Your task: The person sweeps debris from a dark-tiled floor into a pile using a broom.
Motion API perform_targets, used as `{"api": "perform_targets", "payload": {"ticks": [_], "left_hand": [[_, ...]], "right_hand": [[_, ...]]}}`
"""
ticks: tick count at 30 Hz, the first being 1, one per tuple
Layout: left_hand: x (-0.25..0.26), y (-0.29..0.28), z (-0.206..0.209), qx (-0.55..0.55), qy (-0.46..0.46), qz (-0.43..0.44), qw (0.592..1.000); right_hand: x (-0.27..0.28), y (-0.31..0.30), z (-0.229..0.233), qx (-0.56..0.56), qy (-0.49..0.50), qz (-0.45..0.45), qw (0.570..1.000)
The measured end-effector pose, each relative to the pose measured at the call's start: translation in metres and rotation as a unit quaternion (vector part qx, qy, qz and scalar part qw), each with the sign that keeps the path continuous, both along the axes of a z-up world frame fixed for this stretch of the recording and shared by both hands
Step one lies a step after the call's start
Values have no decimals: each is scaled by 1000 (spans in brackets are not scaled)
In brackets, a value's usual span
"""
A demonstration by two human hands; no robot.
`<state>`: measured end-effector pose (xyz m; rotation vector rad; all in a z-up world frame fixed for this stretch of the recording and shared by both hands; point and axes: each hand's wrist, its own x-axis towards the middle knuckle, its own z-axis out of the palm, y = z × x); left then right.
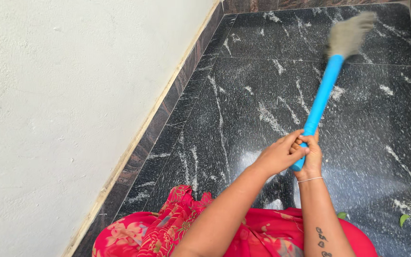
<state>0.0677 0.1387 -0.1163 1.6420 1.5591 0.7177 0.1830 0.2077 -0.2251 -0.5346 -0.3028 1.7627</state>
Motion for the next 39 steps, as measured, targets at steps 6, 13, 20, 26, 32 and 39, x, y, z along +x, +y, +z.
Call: {"api": "perform_targets", "payload": {"ticks": [6, 13, 20, 26, 32, 39], "left_hand": [[-85, -11, 18, 228, 322, -65, 917], [-193, -37, 22, 186, 287, 33, 939], [-202, -77, -14, 53, -4, 145, 988], [-207, -94, -24, 34, -82, 130, 987], [-219, -91, -37, 51, -151, 126, 979], [-221, -89, -76, -14, -316, 165, 934]], "right_hand": [[-3, -27, 50, 40, 110, 39, 992], [-47, -64, 63, -13, 246, 259, 934], [-61, -81, 83, -291, 489, 340, 749], [7, -40, 97, -213, 533, 269, 774], [64, -36, 93, -128, 330, 197, 914], [75, -58, 149, -73, 124, 160, 977]]}}
